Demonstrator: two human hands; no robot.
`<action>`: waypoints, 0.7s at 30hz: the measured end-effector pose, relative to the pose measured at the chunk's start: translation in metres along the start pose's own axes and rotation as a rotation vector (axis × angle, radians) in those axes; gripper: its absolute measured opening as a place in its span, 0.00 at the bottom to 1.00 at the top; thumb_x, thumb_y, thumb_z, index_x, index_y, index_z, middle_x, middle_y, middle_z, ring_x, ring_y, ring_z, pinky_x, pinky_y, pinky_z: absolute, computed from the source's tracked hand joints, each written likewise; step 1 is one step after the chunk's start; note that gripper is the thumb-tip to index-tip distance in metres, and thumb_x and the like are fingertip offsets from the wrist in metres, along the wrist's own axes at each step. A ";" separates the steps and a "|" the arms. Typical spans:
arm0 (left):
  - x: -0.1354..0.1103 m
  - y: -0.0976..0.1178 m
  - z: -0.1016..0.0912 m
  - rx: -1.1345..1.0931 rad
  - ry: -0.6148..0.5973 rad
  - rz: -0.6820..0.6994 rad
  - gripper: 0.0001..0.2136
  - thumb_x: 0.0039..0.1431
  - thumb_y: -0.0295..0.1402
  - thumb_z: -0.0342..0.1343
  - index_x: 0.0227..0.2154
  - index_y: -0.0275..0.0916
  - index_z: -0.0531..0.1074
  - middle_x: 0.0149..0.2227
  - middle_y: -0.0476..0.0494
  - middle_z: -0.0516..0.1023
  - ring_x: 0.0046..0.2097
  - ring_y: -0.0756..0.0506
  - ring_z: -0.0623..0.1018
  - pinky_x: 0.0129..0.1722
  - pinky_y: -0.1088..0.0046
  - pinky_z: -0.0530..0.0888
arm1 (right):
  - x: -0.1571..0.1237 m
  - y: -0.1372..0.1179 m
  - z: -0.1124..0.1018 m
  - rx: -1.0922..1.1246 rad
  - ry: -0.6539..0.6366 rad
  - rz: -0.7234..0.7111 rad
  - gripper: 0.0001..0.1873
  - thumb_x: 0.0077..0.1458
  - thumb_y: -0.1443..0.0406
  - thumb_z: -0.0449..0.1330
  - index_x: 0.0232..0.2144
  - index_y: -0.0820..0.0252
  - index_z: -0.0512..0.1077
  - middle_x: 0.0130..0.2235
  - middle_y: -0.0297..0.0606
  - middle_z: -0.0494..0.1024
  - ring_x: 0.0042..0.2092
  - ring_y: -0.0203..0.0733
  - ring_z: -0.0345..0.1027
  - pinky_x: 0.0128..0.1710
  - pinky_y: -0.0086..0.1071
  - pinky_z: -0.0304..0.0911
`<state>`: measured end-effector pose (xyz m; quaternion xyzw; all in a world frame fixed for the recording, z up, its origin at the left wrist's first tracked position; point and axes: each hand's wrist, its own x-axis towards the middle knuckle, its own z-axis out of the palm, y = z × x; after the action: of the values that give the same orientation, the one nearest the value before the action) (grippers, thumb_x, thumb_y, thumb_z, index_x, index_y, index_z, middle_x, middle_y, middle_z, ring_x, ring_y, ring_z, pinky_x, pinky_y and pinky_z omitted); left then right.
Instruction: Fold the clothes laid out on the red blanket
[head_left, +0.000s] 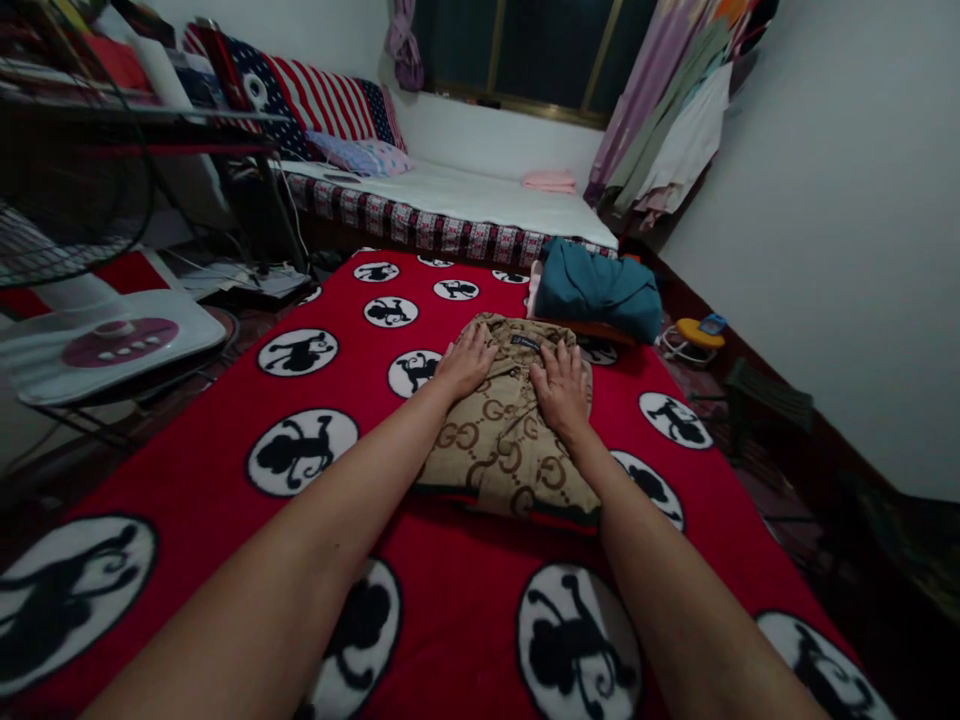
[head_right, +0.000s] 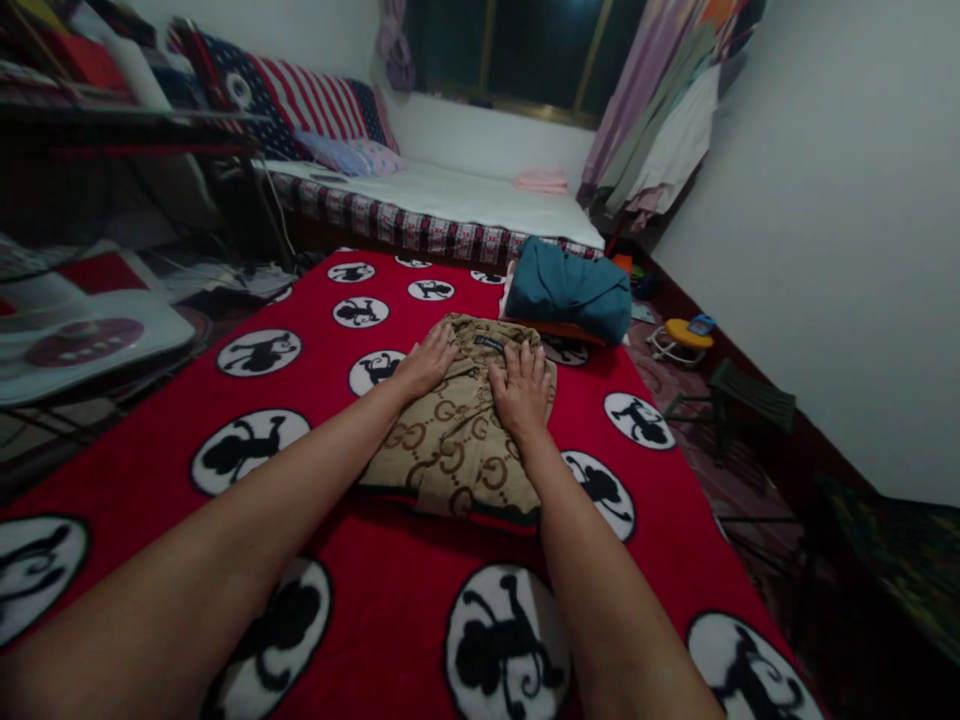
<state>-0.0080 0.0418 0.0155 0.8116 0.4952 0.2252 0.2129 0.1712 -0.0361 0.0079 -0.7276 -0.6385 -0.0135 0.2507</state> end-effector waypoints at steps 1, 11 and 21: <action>-0.005 -0.001 -0.002 0.005 -0.020 0.005 0.29 0.67 0.44 0.35 0.67 0.37 0.42 0.69 0.38 0.41 0.69 0.43 0.42 0.65 0.52 0.47 | 0.000 0.001 0.000 0.003 -0.015 0.001 0.30 0.64 0.52 0.42 0.64 0.54 0.54 0.69 0.39 0.43 0.69 0.50 0.27 0.64 0.56 0.36; -0.078 -0.010 -0.018 0.103 -0.113 0.074 0.31 0.65 0.48 0.36 0.66 0.36 0.44 0.69 0.36 0.43 0.69 0.42 0.43 0.65 0.57 0.50 | -0.008 0.012 -0.009 -0.021 -0.199 -0.019 0.33 0.62 0.51 0.44 0.66 0.53 0.49 0.69 0.41 0.41 0.69 0.56 0.27 0.60 0.62 0.43; -0.153 0.042 -0.065 0.182 0.043 0.266 0.20 0.65 0.41 0.43 0.55 0.42 0.68 0.60 0.41 0.66 0.62 0.40 0.64 0.63 0.59 0.57 | -0.107 -0.063 -0.097 -0.021 -0.093 -0.344 0.40 0.59 0.50 0.50 0.68 0.49 0.38 0.70 0.35 0.39 0.69 0.52 0.28 0.64 0.55 0.37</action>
<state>-0.0782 -0.1053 0.0677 0.8810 0.4060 0.2229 0.0961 0.1219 -0.1687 0.0784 -0.6101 -0.7642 -0.0290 0.2074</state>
